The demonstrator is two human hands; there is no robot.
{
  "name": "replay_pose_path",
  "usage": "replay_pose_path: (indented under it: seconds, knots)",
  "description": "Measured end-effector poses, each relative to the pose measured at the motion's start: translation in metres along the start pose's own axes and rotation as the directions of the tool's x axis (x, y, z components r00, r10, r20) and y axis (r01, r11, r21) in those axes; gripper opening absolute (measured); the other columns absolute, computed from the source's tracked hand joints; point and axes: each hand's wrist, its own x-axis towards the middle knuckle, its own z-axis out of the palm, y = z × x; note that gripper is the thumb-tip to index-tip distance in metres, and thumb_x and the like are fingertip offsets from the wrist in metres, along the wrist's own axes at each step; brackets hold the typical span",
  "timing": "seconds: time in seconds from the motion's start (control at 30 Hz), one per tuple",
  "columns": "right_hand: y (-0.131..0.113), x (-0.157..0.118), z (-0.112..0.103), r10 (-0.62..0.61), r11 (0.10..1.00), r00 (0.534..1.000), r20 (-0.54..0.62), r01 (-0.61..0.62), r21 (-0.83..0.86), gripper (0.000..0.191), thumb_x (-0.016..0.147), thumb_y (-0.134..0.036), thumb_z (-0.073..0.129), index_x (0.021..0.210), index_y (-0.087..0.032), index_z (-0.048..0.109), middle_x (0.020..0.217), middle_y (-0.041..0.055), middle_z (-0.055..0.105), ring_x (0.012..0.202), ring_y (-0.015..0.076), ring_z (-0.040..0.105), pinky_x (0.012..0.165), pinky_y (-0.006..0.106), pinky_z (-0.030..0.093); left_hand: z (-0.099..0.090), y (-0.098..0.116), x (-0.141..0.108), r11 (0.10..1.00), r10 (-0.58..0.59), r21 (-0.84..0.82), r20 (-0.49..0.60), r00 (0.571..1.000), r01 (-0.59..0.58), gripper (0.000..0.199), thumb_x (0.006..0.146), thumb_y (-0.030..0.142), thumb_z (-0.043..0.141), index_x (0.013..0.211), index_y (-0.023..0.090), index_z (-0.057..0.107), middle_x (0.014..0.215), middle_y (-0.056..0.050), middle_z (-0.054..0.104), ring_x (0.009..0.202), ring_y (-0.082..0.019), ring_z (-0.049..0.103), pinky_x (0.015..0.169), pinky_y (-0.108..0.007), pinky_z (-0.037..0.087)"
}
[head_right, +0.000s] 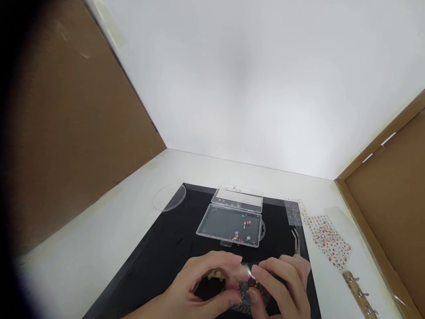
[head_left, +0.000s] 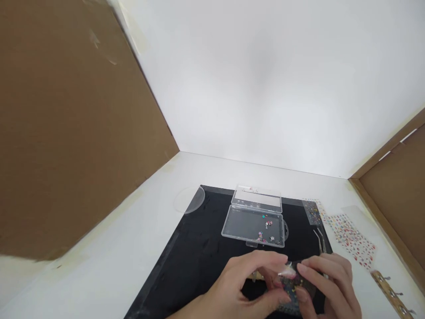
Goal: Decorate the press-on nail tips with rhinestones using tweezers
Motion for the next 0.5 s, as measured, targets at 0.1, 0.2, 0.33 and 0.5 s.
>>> replay_pose_path:
  seconds: [0.1, 0.2, 0.33, 0.5]
  knots:
    - [0.003, 0.007, -0.005, -0.033, 0.999, 0.999, 0.009, 0.033, 0.028, 0.014, 0.101, -0.018, 0.059, 0.105, -0.021, 0.072, 0.090, 0.0051, 0.070, 0.087, 0.0195, 0.058, 0.075, 0.036, 0.046, 0.000, 0.002, 0.001, 0.988, 0.133, 0.076, 0.047, 0.990, -0.137, 0.053, 0.100, 0.020, 0.077, 0.148, 0.031, 0.057, 0.106, -0.004, 0.086, 0.090, -0.015, 0.083, 0.088, -0.022, 0.068]
    - [0.002, 0.014, -0.006, -0.040, 0.998, 0.999, -0.012, 0.041, 0.041, 0.020, 0.108, -0.032, 0.057, 0.101, -0.023, 0.074, 0.078, 0.0022, 0.074, 0.078, 0.0193, 0.060, 0.073, 0.039, 0.043, 0.000, 0.000, 0.004, 0.951, 0.251, 0.173, 0.051, 0.967, -0.256, 0.044, 0.106, 0.024, 0.070, 0.147, 0.026, 0.056, 0.100, -0.004, 0.086, 0.089, -0.016, 0.083, 0.089, -0.022, 0.067]
    - [-0.002, 0.021, -0.008, -0.039, 0.996, 0.999, 0.013, 0.038, 0.075, 0.018, 0.108, -0.031, 0.060, 0.097, -0.026, 0.072, 0.072, -0.0044, 0.076, 0.068, 0.0160, 0.062, 0.072, 0.039, 0.042, -0.004, -0.008, 0.003, 0.831, 0.414, 0.347, 0.137, 0.900, -0.435, 0.031, 0.111, 0.020, 0.057, 0.142, 0.019, 0.061, 0.087, -0.004, 0.083, 0.072, -0.015, 0.078, 0.064, -0.021, 0.064]
    - [-0.003, 0.014, -0.018, -0.023, 0.993, 0.998, 0.064, 0.015, 0.121, 0.029, 0.114, -0.037, 0.050, 0.097, -0.028, 0.073, 0.075, -0.0073, 0.079, 0.071, 0.0132, 0.066, 0.080, 0.037, 0.044, -0.010, -0.016, -0.008, 0.700, 0.481, 0.395, 0.354, 0.802, -0.594, 0.041, 0.116, 0.016, 0.030, 0.129, 0.014, 0.069, 0.084, -0.002, 0.081, 0.081, -0.015, 0.075, 0.069, -0.027, 0.062]
